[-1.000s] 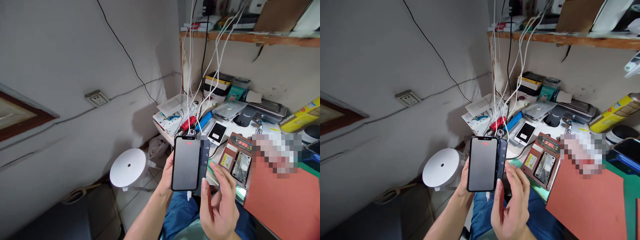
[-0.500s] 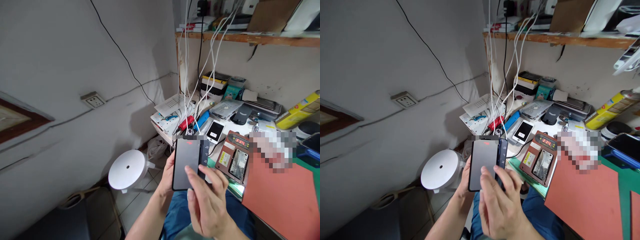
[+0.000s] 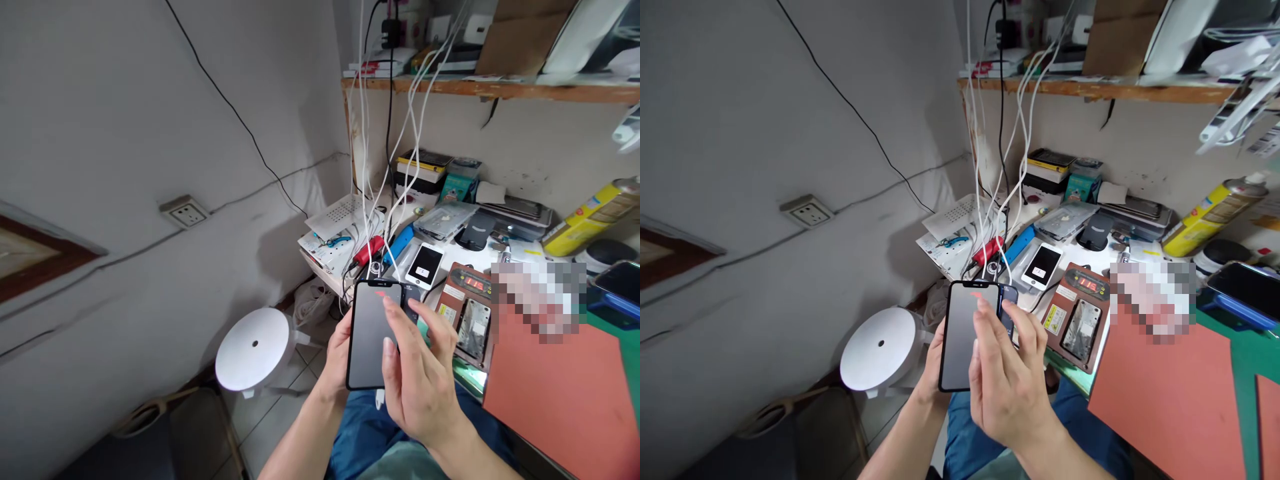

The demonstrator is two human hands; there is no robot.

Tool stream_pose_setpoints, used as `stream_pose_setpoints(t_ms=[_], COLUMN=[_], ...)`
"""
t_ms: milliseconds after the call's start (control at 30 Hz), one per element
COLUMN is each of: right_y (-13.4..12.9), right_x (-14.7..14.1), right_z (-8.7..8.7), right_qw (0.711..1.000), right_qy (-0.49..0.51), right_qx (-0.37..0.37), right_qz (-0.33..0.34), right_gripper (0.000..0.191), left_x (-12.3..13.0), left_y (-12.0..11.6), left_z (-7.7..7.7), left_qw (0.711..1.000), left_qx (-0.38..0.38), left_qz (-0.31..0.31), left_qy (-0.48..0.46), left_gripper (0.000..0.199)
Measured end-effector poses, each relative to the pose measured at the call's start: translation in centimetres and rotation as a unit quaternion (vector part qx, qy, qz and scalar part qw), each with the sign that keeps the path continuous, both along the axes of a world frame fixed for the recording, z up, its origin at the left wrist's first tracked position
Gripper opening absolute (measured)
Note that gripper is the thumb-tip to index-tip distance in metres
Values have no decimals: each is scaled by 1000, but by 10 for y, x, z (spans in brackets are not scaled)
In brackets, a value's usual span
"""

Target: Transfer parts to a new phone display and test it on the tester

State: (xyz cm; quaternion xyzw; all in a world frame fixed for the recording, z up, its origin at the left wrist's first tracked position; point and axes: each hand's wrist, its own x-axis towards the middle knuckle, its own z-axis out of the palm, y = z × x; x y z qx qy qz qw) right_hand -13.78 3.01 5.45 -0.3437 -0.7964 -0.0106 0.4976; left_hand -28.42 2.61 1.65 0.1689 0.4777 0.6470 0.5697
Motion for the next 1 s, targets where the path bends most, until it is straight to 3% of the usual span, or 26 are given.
stream_pose_setpoints(t_ms=[167,267,433,567,800,1000], right_y=[-4,-13,-22,-23,-20,-17], right_x=[8,14,10,4,3,4], right_z=[5,-9,-34,-38,-33,-30], right_qw=[997,997,974,972,978,982], right_qy=[-22,75,201,205,190,159], right_qx=[7,9,-71,-75,-18,-12], right_qz=[74,19,-72,-81,-86,-102], right_gripper=[46,50,53,50,57,56], left_x=[2,2,2,0,-5,-4], left_y=[1,2,2,2,0,0], left_z=[7,8,-1,-6,-14,-11], left_qw=[1000,1000,999,999,998,999], left_qx=[2,4,13,7,16,14], left_qz=[-7,-13,5,2,-1,5], left_qy=[2,-8,-37,-42,-52,-50], left_gripper=[46,50,58,62,64,66])
